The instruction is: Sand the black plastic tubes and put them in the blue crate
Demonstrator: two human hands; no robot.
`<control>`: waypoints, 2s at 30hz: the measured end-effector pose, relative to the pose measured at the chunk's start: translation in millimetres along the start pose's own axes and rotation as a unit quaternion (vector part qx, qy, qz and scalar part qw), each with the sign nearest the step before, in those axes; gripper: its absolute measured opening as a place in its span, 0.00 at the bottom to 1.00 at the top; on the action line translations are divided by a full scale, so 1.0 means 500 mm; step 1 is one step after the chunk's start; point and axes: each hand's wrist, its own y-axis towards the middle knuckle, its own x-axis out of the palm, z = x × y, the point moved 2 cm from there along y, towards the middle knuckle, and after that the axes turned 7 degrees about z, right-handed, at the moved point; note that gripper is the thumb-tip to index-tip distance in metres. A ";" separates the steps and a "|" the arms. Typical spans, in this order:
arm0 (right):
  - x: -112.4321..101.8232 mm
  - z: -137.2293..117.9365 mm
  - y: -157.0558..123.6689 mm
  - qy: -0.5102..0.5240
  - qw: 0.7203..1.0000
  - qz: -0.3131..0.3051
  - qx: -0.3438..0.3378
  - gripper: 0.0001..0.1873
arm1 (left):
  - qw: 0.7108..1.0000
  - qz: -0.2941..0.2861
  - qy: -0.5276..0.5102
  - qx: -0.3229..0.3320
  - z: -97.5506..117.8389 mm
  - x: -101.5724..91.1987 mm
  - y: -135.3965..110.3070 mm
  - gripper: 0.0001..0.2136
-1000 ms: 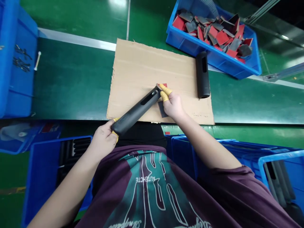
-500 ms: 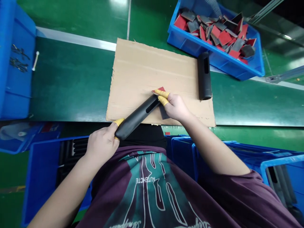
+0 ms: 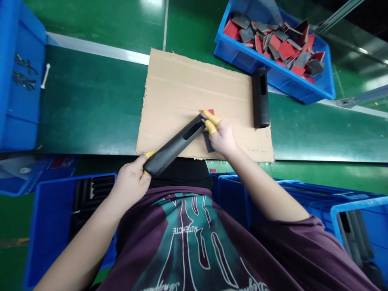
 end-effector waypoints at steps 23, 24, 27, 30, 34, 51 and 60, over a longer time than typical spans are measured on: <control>0.079 -0.136 -0.155 -0.109 0.978 -0.084 -0.154 0.26 | 0.951 -0.018 -0.284 -0.121 0.026 0.018 -0.004 0.15; 0.088 -0.139 -0.165 -0.112 0.970 -0.114 -0.184 0.26 | 0.939 -0.017 -0.317 -0.130 0.027 0.022 -0.004 0.13; 0.102 -0.142 -0.183 -0.137 0.955 -0.157 -0.213 0.25 | 0.904 0.002 -0.399 -0.155 0.033 0.035 -0.004 0.09; 0.095 -0.136 -0.169 -0.146 0.974 -0.081 -0.150 0.26 | 0.885 0.026 -0.426 -0.187 0.041 0.045 -0.004 0.07; 0.098 -0.145 -0.170 -0.155 0.958 -0.148 -0.192 0.25 | 0.879 0.014 -0.433 -0.202 0.054 0.059 -0.004 0.05; 0.051 -0.135 -0.082 -0.235 0.967 -0.096 -0.007 0.26 | 0.959 0.131 0.210 0.138 0.025 0.027 -0.008 0.16; 0.016 -0.098 -0.035 -0.159 0.983 -0.088 0.010 0.23 | 0.857 0.295 0.182 0.382 0.010 0.019 -0.007 0.08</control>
